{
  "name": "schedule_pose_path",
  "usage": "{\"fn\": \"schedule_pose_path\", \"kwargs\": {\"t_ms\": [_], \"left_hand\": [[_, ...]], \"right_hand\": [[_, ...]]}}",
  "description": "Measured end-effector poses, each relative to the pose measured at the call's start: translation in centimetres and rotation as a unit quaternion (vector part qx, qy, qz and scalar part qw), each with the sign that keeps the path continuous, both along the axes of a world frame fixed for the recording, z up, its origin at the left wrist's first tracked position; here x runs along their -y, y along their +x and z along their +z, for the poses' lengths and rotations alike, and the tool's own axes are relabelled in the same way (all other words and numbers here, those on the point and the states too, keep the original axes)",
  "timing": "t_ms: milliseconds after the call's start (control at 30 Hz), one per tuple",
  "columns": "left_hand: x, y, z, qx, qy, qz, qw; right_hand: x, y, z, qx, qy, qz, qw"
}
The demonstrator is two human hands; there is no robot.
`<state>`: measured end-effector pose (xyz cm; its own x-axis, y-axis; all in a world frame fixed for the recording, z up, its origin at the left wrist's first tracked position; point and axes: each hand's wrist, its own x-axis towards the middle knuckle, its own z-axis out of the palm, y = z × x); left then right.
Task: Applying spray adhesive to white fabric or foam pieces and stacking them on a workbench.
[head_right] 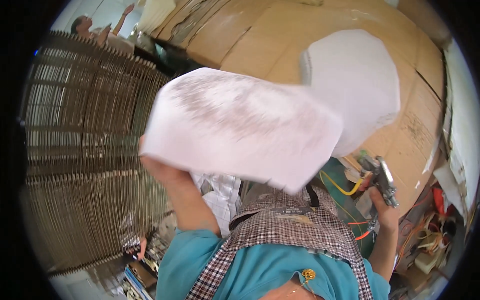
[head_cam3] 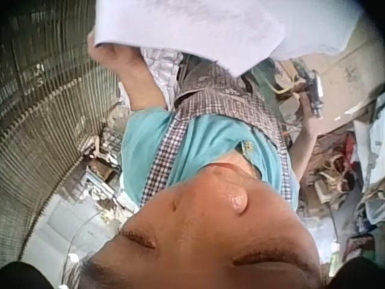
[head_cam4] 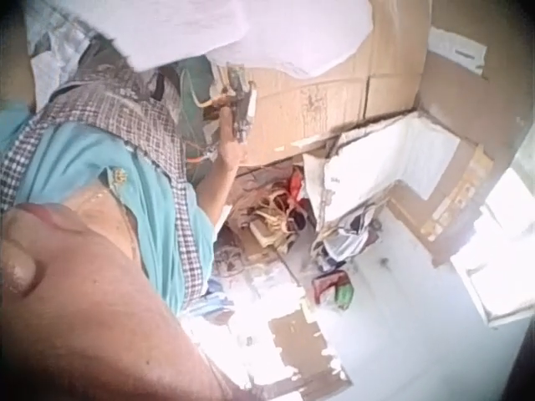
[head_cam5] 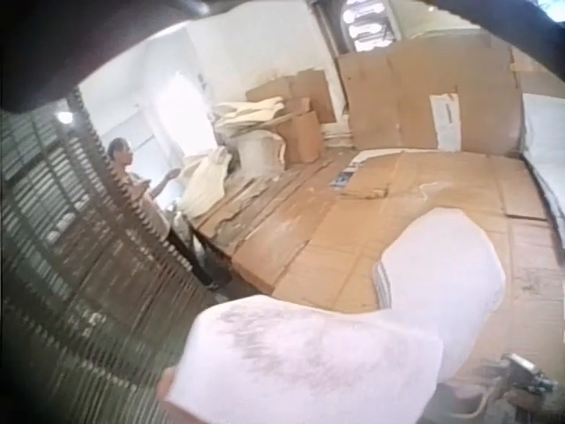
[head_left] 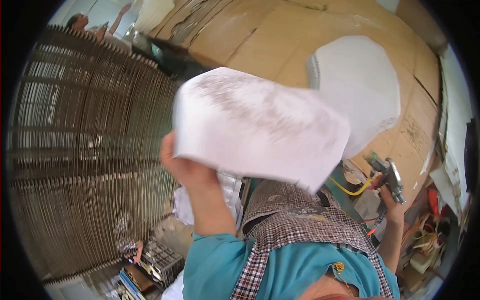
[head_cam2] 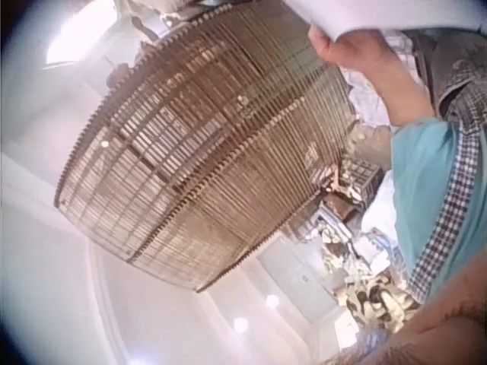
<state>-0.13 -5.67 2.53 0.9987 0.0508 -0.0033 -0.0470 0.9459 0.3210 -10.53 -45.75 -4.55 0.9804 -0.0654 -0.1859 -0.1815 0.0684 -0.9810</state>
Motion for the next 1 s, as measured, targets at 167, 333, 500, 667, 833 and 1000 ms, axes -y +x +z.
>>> {"fn": "schedule_pose_path", "kwargs": {"t_ms": [167,333,500,667,833,1000], "left_hand": [[-5.7,-3.6,0.2,-0.102,0.396,0.308,0.859],[-10.8,4.1,-8.9,-0.213,0.128,0.186,0.950],[-17.2,13.1,-25.6,-0.231,0.080,0.140,0.960],[-19.8,18.8,-31.8,-0.188,0.107,0.170,0.962],[-23.7,18.0,-36.3,-0.136,0.114,0.196,0.964],[-24.2,14.1,-45.9,-0.200,0.127,0.188,0.953]], "right_hand": [[-5.7,4.5,-2.5,-0.077,-0.013,0.151,0.985],[-11.6,7.1,-6.6,-0.130,-0.001,0.223,0.966],[-16.5,8.5,-11.0,-0.199,-0.020,0.248,0.948],[-19.6,9.5,-16.5,-0.240,-0.057,0.235,0.940],[-22.7,10.8,-20.9,-0.241,-0.104,0.255,0.931],[-25.2,12.1,-23.8,-0.227,-0.146,0.296,0.916]]}}
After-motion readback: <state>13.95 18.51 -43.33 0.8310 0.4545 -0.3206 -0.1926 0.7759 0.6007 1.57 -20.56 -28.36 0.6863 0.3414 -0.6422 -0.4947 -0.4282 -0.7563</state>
